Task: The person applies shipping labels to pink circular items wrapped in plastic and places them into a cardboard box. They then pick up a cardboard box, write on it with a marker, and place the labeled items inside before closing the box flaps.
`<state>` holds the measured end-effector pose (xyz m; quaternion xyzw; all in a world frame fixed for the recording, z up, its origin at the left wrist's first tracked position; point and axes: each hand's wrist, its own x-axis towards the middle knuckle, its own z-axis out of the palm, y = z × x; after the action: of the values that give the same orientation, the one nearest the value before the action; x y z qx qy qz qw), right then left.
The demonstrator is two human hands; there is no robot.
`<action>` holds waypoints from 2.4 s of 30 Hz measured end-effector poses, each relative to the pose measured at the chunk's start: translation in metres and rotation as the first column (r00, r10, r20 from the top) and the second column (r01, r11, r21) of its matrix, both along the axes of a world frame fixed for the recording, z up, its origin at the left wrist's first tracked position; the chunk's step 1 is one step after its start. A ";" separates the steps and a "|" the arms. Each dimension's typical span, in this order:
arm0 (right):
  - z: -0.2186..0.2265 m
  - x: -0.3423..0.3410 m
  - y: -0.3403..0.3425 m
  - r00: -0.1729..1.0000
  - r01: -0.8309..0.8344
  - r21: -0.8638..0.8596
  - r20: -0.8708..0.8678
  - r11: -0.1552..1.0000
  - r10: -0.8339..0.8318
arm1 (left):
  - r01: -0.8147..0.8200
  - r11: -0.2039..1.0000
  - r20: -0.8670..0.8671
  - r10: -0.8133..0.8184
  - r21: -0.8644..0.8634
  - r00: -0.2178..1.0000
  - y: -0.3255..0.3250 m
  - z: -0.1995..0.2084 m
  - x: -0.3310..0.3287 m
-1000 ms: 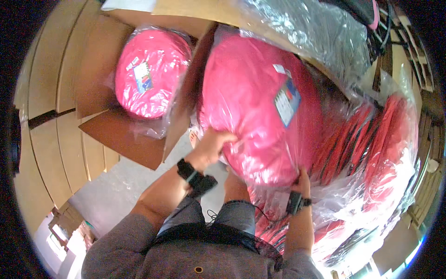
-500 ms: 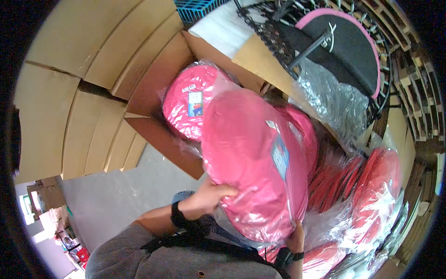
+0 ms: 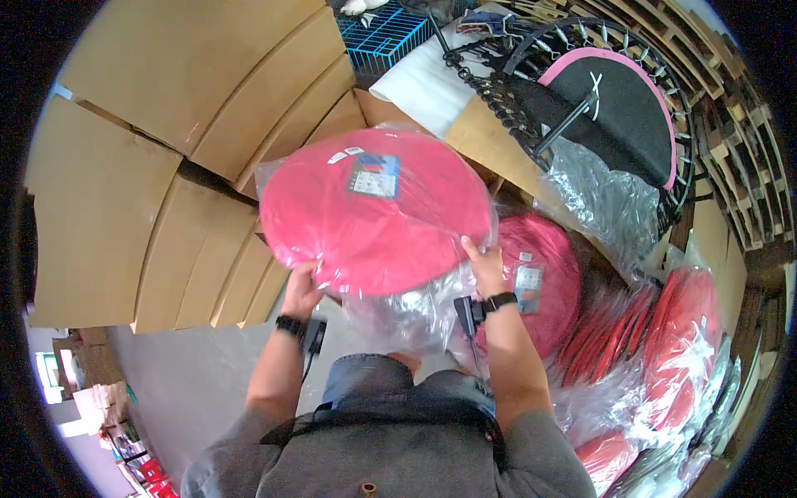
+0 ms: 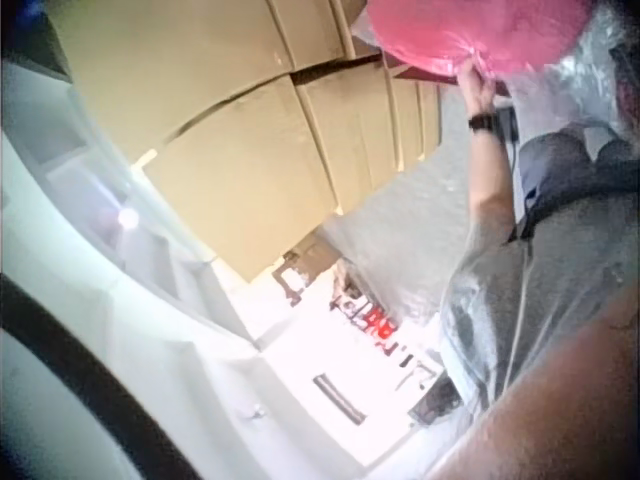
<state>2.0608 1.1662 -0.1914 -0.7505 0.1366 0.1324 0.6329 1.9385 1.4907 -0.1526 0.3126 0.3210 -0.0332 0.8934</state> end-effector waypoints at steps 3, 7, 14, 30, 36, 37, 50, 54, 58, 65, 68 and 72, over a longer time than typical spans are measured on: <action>-0.037 -0.017 -0.003 0.991 0.018 -0.586 0.121 0.810 0.065 | 0.271 0.888 -0.507 -0.051 0.372 0.861 0.024 -0.075 0.027; -0.031 -0.113 -0.076 0.865 -0.479 -0.578 -0.179 0.661 0.470 | 0.333 0.624 -0.592 0.265 0.707 0.761 0.005 -0.111 0.016; -0.106 -0.392 -0.324 0.602 -0.795 -0.589 -0.739 0.145 0.303 | 0.772 0.379 -0.563 -0.531 0.511 0.633 -0.012 -0.168 -0.018; 0.206 -0.931 -0.237 -0.401 -0.105 -0.994 0.005 0.040 -0.916 | 0.765 -0.260 -0.580 -0.795 0.589 0.176 -0.120 -0.176 0.069; 0.217 -0.781 -0.365 0.028 0.545 -0.714 0.540 -0.440 -0.841 | 0.789 -0.304 -0.637 -0.759 0.535 0.140 -0.190 -0.142 0.056; 0.212 -0.748 -0.378 0.129 0.554 -0.782 0.421 -0.287 -0.898 | 0.737 -0.361 -0.611 -0.786 0.571 0.089 -0.201 -0.143 0.052; 0.073 -0.655 -0.500 0.584 0.598 -0.748 0.161 0.288 -0.796 | 0.910 -0.244 -0.497 -0.866 0.336 -0.049 -0.267 -0.169 -0.047; 0.052 -0.649 -0.534 0.573 0.636 -0.734 0.244 0.237 -0.782 | 0.771 -0.383 -0.629 -0.776 0.509 0.030 -0.269 -0.144 -0.088; 0.037 -0.635 -0.575 0.606 0.635 -0.763 0.396 0.120 -0.690 | 0.782 -0.413 -0.601 -0.796 0.466 -0.062 -0.258 -0.129 -0.085; 0.026 -0.608 -0.604 0.614 0.446 -0.891 0.236 0.084 -0.753 | 0.806 -0.369 -0.726 -0.680 0.463 0.106 -0.356 -0.031 -0.100; 0.025 -0.603 -0.603 0.591 0.430 -0.898 0.205 0.090 -0.780 | 0.763 -0.373 -0.667 -0.738 0.528 0.101 -0.364 -0.042 -0.089; 0.023 -0.614 -0.596 0.559 0.538 -0.843 0.340 0.018 -0.756 | 0.722 -0.418 -0.657 -0.751 0.552 0.067 -0.367 -0.058 -0.075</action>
<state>1.4473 0.5700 -0.1685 -0.7891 0.5757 -0.1918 0.0957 1.8639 1.1233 -0.2103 0.8285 -0.0372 -0.4650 0.3097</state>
